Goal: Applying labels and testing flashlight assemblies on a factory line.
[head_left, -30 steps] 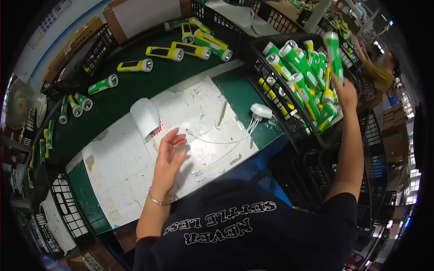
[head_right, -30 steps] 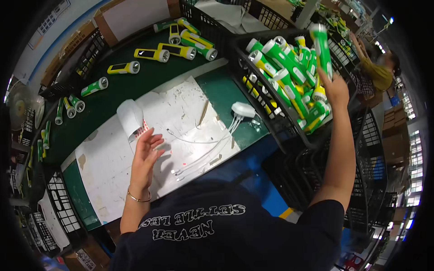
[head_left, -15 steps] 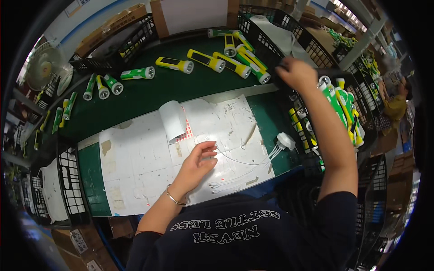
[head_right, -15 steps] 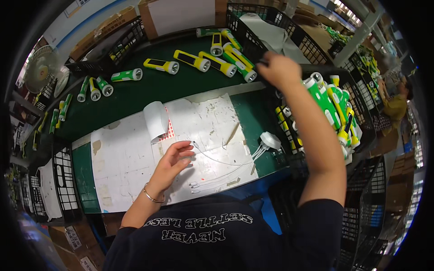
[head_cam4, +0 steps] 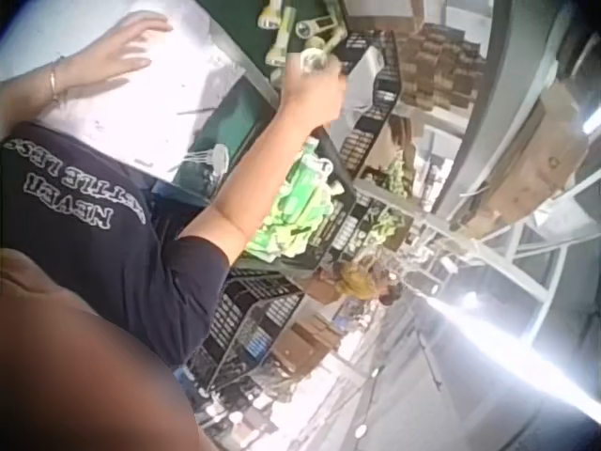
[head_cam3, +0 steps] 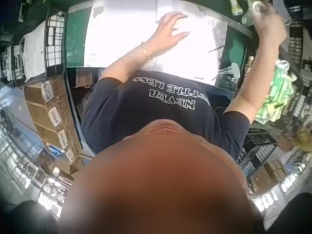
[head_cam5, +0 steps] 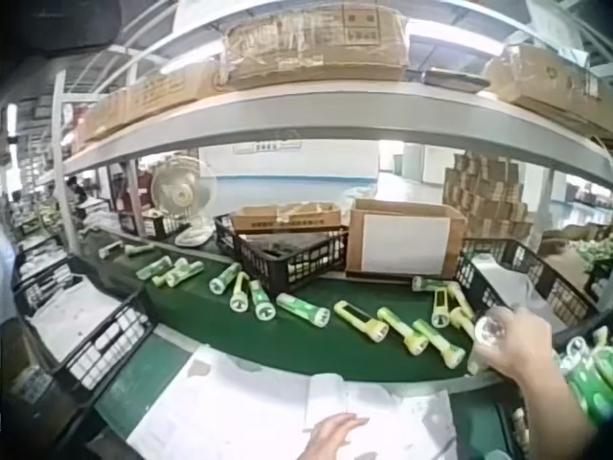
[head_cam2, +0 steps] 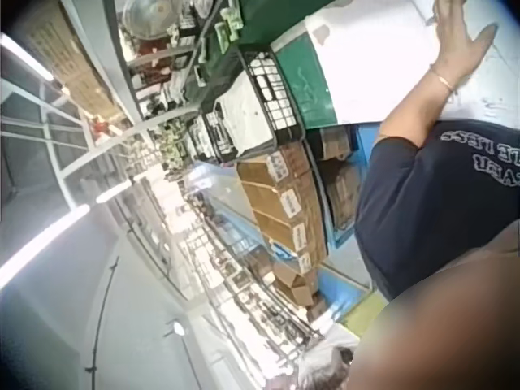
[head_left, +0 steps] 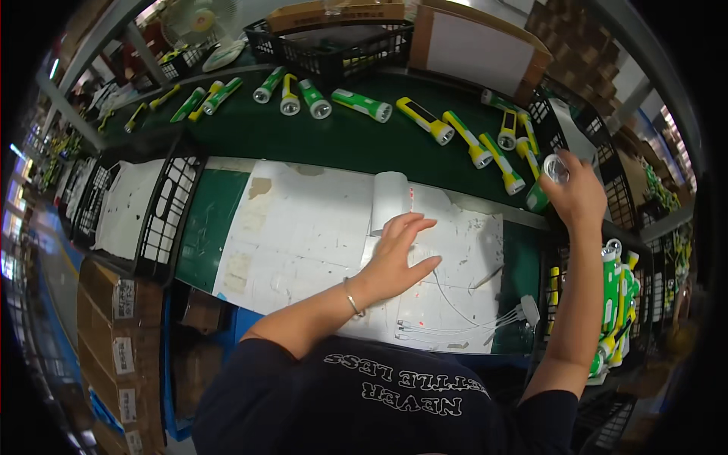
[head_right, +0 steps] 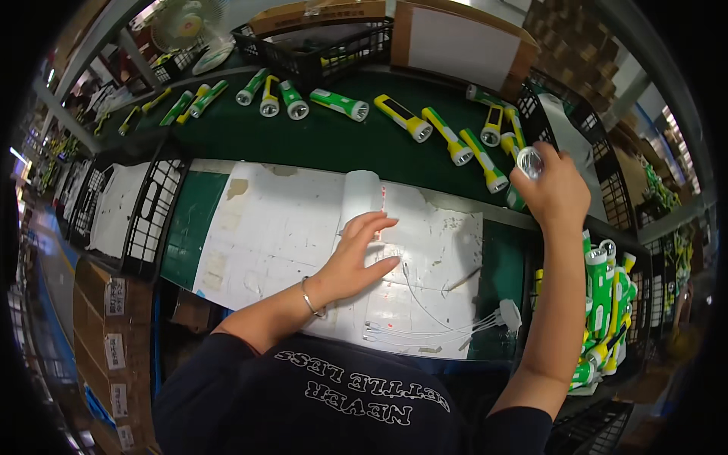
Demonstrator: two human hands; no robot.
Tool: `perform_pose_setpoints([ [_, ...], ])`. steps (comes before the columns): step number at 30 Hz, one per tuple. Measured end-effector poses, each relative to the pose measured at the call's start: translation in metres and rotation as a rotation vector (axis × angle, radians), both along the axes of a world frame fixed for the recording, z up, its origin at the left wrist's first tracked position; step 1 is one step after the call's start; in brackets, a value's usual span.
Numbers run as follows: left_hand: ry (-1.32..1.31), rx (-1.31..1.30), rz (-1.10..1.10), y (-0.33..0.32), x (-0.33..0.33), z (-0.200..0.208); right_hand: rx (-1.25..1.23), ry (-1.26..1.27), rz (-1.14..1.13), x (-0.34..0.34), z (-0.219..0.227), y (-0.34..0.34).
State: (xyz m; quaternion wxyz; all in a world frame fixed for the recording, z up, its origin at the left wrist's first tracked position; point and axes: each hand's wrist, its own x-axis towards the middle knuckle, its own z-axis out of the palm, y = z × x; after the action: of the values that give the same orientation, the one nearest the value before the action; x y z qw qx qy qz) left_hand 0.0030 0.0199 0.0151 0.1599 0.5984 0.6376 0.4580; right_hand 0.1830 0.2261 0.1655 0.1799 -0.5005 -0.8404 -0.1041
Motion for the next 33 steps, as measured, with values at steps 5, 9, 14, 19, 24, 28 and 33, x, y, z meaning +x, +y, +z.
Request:
perform_pose_setpoints([
  [5,-0.382,-0.078,-0.429,0.006,0.011,0.014,-1.005,0.305,0.479,0.008,-0.021,-0.060],
  [9,-1.330,-0.582,-0.715,-0.020,0.025,0.012,-1.176,0.640,0.492,-0.001,-0.094,-0.086],
  [14,-1.504,-0.579,-0.242,-0.026,0.025,-0.020,-1.309,0.884,0.290,0.006,-0.119,-0.120],
  [19,-1.571,-0.512,-0.207,-0.024,0.015,-0.037,-1.582,0.961,0.236,0.043,-0.156,-0.147],
  [24,-1.564,-0.495,-0.231,-0.024,0.023,-0.032,-1.510,0.866,0.249,0.054,-0.157,-0.171],
  [28,-1.573,-0.474,-0.226,-0.022,0.028,-0.027,-1.293,0.757,0.345,0.054,-0.165,-0.176],
  [33,-1.429,-0.466,-0.152,-0.017,0.029,-0.008,-0.519,0.425,0.571,0.029,-0.136,-0.181],
])
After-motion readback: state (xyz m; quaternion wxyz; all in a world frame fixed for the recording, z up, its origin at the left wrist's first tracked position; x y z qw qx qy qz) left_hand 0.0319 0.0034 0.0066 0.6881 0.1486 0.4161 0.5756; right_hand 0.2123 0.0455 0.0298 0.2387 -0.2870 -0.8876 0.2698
